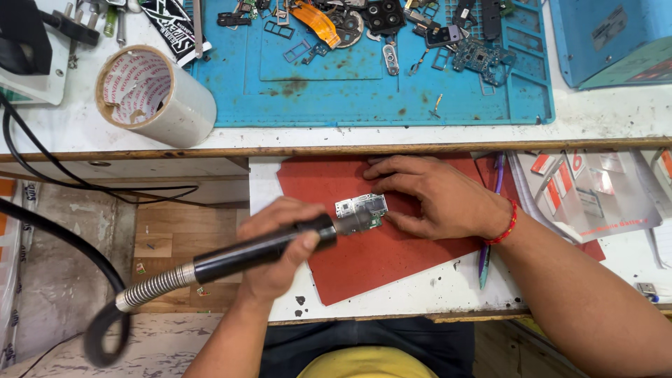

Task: The person cleans a small circuit board with a toothbrush and then uses a hot air gun to heat the board. The person holds the board steady with one hand while applying the hot air with the other.

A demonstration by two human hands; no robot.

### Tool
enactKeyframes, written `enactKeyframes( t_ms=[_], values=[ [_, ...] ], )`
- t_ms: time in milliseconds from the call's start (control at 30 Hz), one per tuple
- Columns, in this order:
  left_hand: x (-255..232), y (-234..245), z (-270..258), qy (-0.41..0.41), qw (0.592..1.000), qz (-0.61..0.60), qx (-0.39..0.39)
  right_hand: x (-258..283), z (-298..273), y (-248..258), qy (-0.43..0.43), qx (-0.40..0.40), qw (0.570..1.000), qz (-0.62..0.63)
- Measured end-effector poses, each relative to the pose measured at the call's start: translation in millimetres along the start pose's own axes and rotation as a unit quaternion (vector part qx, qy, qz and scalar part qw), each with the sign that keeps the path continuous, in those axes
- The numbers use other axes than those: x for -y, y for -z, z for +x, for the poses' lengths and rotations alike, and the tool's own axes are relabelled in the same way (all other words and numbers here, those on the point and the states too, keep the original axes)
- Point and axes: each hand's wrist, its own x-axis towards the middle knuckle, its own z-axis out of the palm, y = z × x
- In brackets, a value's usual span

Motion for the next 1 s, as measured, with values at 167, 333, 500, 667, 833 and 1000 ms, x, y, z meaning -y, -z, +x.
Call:
enactKeyframes(
  t_ms=[167, 333, 500, 667, 833, 1000],
  values=[
    [-2.8, 1.8, -0.4, 0.049, 0.998, 0.012, -0.046, -2.0, 1.1, 0.8, 0.008, -0.008, 1.000, 0.002],
    [-4.8, 0.4, -2.3, 0.008, 1.000, 0.024, -0.015, -2.7, -0.6, 0.9, 0.000, 0.001, 1.000, 0.010],
    [-7.5, -1.1, -0.2, -0.035, 0.999, 0.033, 0.024, -0.4, 0.2, 2.5, 0.007, 0.000, 1.000, 0.003],
    [1.1, 0.1, -0.6, -0.049, 0.997, 0.037, 0.055, -4.7, -1.8, -0.8, 0.007, -0.008, 1.000, 0.010],
    [0.3, 2.7, -1.7, 0.001, 0.997, 0.065, -0.029, -3.1, 0.8, -1.1, -0.020, -0.001, 1.000, 0.001],
    [-3.1, 1.3, -3.6, -0.007, 0.996, 0.087, -0.030, -2.8, 1.8, 0.1, -0.010, -0.005, 1.000, 0.001]
  ],
)
